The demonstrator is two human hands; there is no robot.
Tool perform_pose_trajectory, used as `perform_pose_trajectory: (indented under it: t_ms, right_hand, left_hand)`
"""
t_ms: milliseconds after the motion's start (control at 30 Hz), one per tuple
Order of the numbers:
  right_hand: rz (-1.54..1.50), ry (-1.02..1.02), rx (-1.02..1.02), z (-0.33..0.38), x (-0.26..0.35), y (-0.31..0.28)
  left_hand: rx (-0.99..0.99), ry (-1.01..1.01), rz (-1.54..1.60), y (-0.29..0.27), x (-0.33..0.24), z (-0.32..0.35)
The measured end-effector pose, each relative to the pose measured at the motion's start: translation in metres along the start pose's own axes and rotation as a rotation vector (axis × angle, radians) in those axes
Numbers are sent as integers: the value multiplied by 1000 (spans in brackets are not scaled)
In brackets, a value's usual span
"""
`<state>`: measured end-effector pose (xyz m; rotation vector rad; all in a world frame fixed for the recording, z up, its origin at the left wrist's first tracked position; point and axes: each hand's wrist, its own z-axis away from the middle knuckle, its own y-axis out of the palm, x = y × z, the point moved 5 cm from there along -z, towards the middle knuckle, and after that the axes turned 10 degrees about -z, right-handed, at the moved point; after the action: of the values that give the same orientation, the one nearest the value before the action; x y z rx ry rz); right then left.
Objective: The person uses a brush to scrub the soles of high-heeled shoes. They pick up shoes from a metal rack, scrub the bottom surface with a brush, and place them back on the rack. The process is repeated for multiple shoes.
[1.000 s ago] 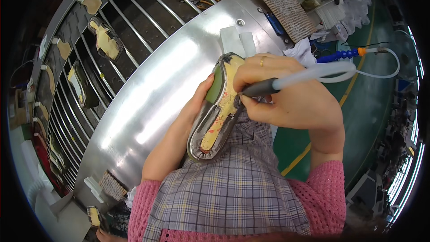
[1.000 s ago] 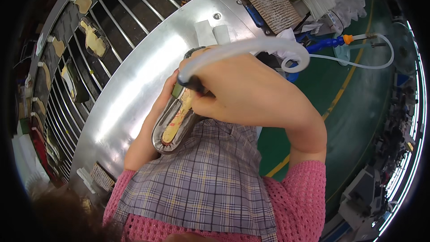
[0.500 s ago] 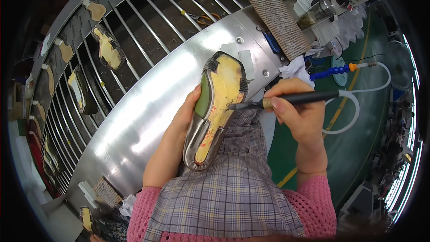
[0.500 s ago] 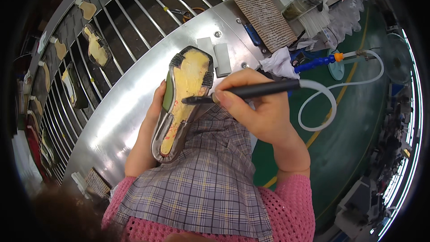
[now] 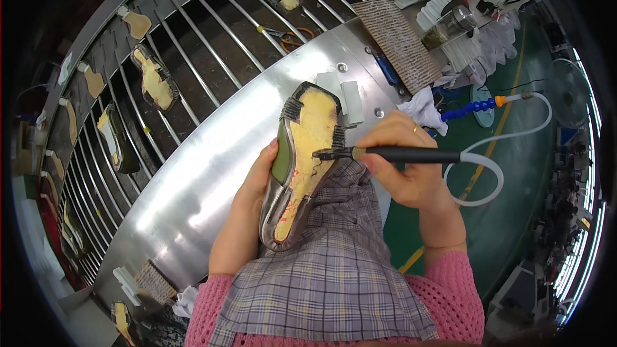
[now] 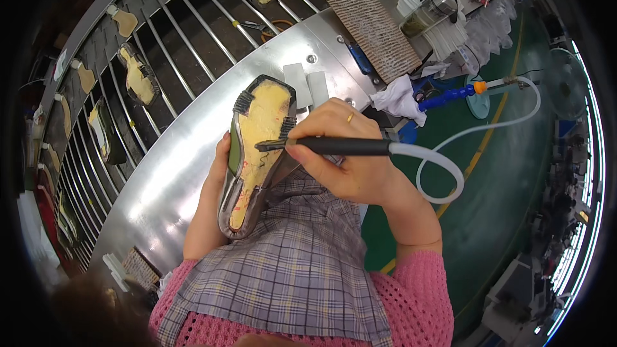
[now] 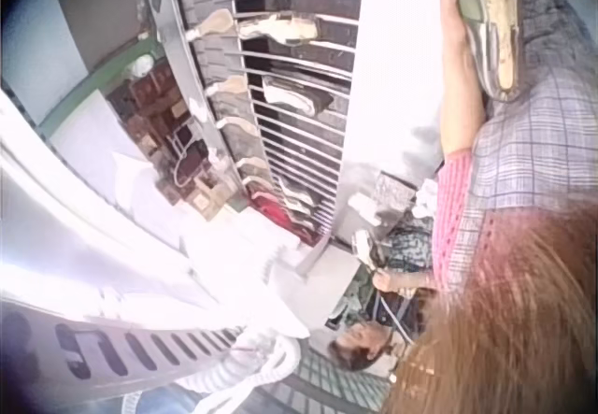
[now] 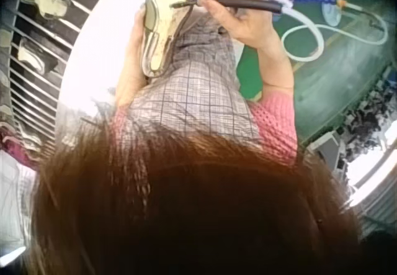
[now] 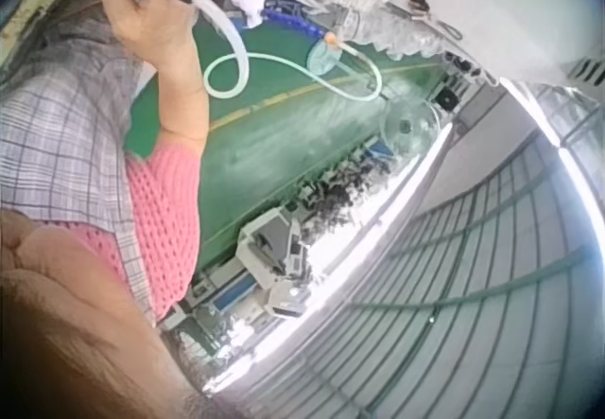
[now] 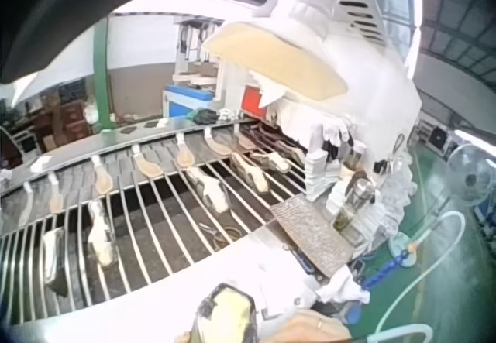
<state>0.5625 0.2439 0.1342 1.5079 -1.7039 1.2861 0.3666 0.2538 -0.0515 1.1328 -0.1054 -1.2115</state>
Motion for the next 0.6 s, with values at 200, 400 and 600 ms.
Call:
perform_pose_trajectory:
  t_ms: [200,400,600]
  right_hand:
    - [240,100,27,3,-16,-21]
    - [-213,476,-364,18,-58,-66]
    - [-227,548,-519,38,-152,-60]
  left_hand:
    - [68,42,-33,-5,-3,-3]
    - [-37,191,-25,3,-18,-3]
    - [-174,285,7,30,-37,-6]
